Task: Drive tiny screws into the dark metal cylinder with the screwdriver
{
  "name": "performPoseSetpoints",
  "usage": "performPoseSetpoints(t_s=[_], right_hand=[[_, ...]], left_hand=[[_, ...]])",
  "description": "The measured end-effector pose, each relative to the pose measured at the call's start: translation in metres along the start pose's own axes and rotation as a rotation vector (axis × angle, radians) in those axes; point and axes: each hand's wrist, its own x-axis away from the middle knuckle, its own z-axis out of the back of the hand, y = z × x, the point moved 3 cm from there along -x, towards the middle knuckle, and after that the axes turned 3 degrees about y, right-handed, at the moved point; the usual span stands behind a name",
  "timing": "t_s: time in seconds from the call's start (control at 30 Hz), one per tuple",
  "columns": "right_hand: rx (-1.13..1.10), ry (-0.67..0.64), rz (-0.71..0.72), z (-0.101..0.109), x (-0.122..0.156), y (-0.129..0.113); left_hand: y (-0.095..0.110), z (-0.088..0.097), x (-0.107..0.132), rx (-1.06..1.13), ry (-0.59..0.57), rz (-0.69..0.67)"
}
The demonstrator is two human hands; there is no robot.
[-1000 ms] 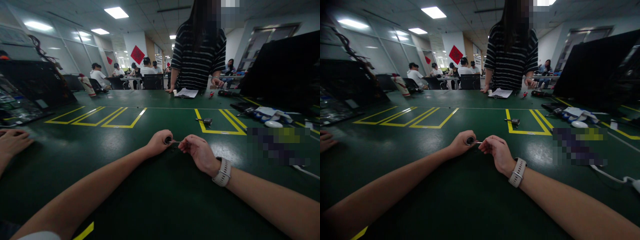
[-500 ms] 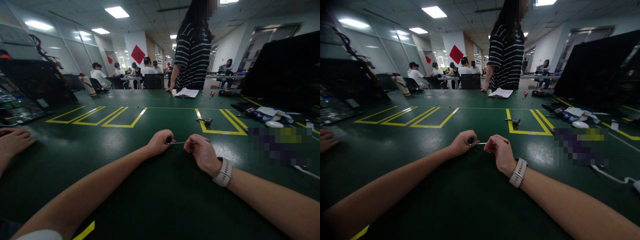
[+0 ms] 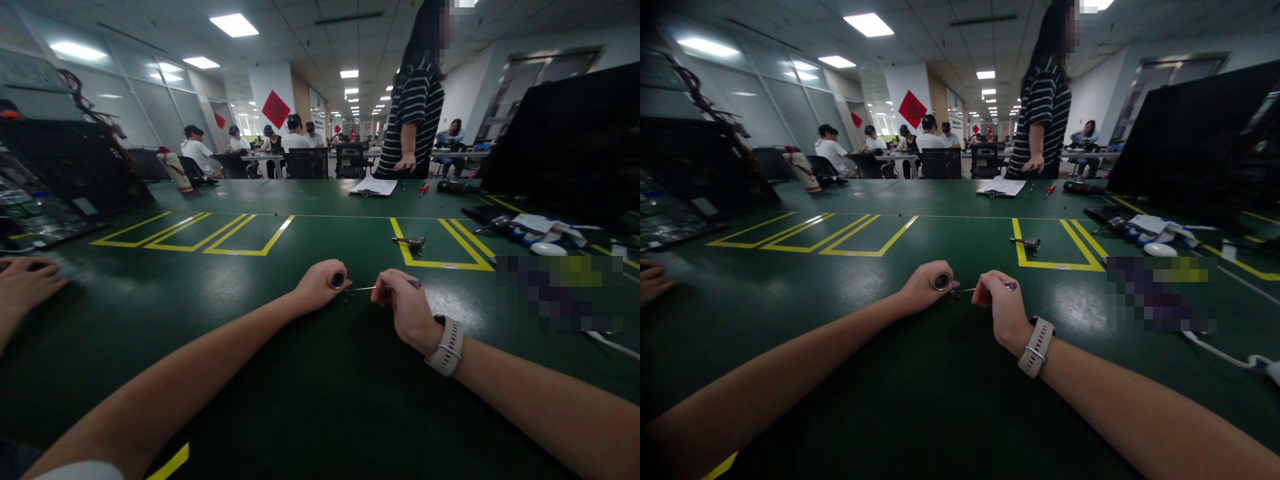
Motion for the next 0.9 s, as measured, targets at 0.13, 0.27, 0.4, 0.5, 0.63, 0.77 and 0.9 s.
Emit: performPoseSetpoints(t_s=[0.13,0.27,0.4,0.5,0.63,0.77,0.9], right_hand=[[0.051,-0.001,0.002,0.0002,-0.0005,0.0028],[0.078,-0.008,0.008,0.0001,-0.0012,0.0036],[0.075,-0.005,0.006,0.0000,-0.0006,0.0025],[0.067,-0.001,0.007,0.0003,0.0003,0.0013],[0.046,0.015,0.033,0.0009,0.0006,-0.0004],[0.036,0.050,0.080,0.0020,-0.0007,-0.0007],[0.027,0.061,0.067,0.0019,-0.0021,0.0013]], left_hand=[[0.0013,0.0009,0.0003,0.019,0.010,0.006],[0.0025,0.0009,0.0005,0.045,-0.006,0.010],[0.0036,0.0005,0.0006,0.048,-0.038,0.010],[0.0044,0.0007,0.0009,0.040,-0.053,-0.005],[0.0048,0.0007,0.0011,0.029,-0.067,-0.017],[0.0066,0.0014,0.0010,0.034,-0.096,-0.012],[0.0099,0.0040,0.0003,0.036,-0.114,-0.028]])
